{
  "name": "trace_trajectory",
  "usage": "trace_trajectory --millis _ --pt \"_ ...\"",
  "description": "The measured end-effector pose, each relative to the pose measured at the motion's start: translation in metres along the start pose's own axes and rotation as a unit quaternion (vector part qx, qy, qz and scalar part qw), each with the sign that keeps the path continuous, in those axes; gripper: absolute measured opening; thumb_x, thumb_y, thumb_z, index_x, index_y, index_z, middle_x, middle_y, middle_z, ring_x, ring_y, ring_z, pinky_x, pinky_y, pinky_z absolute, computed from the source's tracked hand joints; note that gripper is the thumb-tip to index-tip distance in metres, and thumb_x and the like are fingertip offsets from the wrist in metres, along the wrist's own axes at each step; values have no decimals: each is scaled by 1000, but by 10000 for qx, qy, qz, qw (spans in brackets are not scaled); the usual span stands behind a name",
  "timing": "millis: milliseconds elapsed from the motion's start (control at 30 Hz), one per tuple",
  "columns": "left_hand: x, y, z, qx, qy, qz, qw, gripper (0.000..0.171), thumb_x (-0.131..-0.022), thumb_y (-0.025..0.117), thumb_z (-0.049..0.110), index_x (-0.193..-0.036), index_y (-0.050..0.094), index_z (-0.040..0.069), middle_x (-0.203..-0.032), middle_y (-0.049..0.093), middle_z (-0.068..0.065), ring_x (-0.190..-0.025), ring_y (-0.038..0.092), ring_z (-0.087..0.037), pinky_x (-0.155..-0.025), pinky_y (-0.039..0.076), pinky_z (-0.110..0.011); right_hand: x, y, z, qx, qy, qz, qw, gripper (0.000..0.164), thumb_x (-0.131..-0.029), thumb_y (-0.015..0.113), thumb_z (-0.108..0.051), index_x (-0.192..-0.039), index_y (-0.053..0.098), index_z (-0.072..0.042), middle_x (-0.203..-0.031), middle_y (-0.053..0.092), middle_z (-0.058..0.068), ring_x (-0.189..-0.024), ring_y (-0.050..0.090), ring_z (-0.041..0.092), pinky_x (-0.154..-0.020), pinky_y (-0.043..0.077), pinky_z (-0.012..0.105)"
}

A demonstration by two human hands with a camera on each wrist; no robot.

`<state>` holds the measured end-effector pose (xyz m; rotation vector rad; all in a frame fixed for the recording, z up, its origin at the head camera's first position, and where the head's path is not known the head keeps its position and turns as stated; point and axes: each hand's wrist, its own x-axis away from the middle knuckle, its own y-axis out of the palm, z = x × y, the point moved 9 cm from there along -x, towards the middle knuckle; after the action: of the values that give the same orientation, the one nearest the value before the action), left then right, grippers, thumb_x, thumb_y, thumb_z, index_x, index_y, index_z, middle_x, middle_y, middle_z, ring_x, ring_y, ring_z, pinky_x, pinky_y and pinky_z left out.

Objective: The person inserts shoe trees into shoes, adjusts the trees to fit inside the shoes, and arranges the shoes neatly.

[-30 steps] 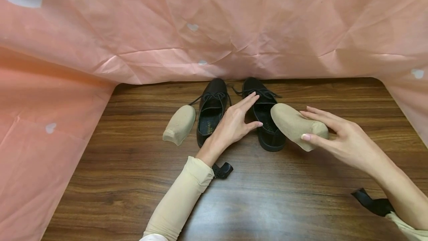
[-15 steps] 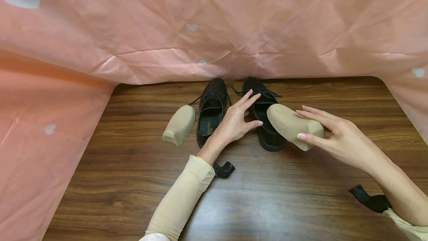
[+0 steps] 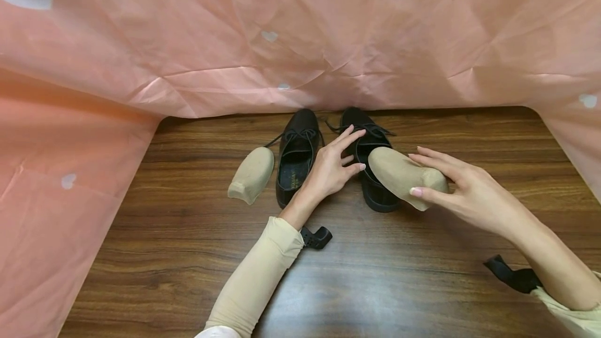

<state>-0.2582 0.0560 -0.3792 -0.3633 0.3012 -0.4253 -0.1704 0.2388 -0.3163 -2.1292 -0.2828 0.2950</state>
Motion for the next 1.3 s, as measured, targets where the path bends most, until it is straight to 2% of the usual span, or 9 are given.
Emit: trace_trajectory --millis 133,200,333,533,633,767,867,1000,1300 --pt "-1 -1 0 15 25 49 10000 68 -86 75 -1 -147 50 17 -161 30 -4 -120 61 -24 -93 52 -26 -2 0 -2 68 -104 59 9999 64 -85 79 -33 -144 55 -25 -152 46 6 -121 55 31 -87 40 38" --pt "-1 -1 0 9 49 74 10000 68 -86 74 -2 -147 51 16 -161 31 -5 -119 61 -24 -92 52 -25 -4 0 -2 25 -126 58 9999 65 -85 80 -31 -144 55 -24 -151 46 8 -124 54 34 -88 40 41" --pt "-2 -1 0 -33 61 125 9999 66 -86 74 -3 -146 52 16 -160 33 -3 -118 62 -22 -91 53 -24 -5 2 -2 -57 -10 45 10000 64 -84 81 -30 -143 56 -24 -152 46 6 -127 53 34 -89 41 40" --pt "-2 -3 0 -72 110 236 9996 62 -88 71 -5 -144 54 16 -158 36 -5 -114 65 -21 -89 53 -21 -8 7 -7 1 -145 38 9999 66 -85 80 -30 -145 53 -22 -153 44 7 -125 53 34 -90 43 49" --pt "-2 -3 0 -84 129 270 9995 61 -88 71 -6 -143 55 15 -158 37 -8 -113 65 -22 -89 53 -22 -8 8 -8 126 -210 95 9997 68 -85 80 -31 -146 52 -22 -153 43 7 -104 60 26 -84 42 43" --pt "-2 -3 0 -93 122 288 9995 61 -88 70 -6 -143 55 14 -157 37 -9 -112 65 -24 -89 53 -23 -9 8 -10 155 -216 145 9995 72 -86 79 -31 -150 47 -22 -154 43 10 -95 59 25 -84 43 45" --pt "-2 -3 1 -130 109 289 9994 61 -88 70 -6 -143 55 14 -157 37 -9 -112 66 -23 -89 54 -24 -10 8 -10 33 -131 83 9999 76 -86 78 -32 -153 42 -23 -155 40 12 -119 56 36 -93 42 55" --pt "-2 -2 0 -128 74 288 9995 61 -88 70 -6 -143 55 15 -158 37 -7 -112 66 -23 -89 54 -24 -12 10 -10 -54 -43 53 10000 79 -87 78 -34 -154 39 -24 -156 38 12 -134 43 44 -100 37 62" --pt "-2 -4 2 -201 150 342 9991 58 -89 68 -8 -142 56 15 -156 39 -9 -115 64 -23 -88 53 -20 -15 16 -11 -5 13 126 9999 81 -88 76 -36 -157 33 -29 -158 33 15 -134 40 49 -101 35 66"
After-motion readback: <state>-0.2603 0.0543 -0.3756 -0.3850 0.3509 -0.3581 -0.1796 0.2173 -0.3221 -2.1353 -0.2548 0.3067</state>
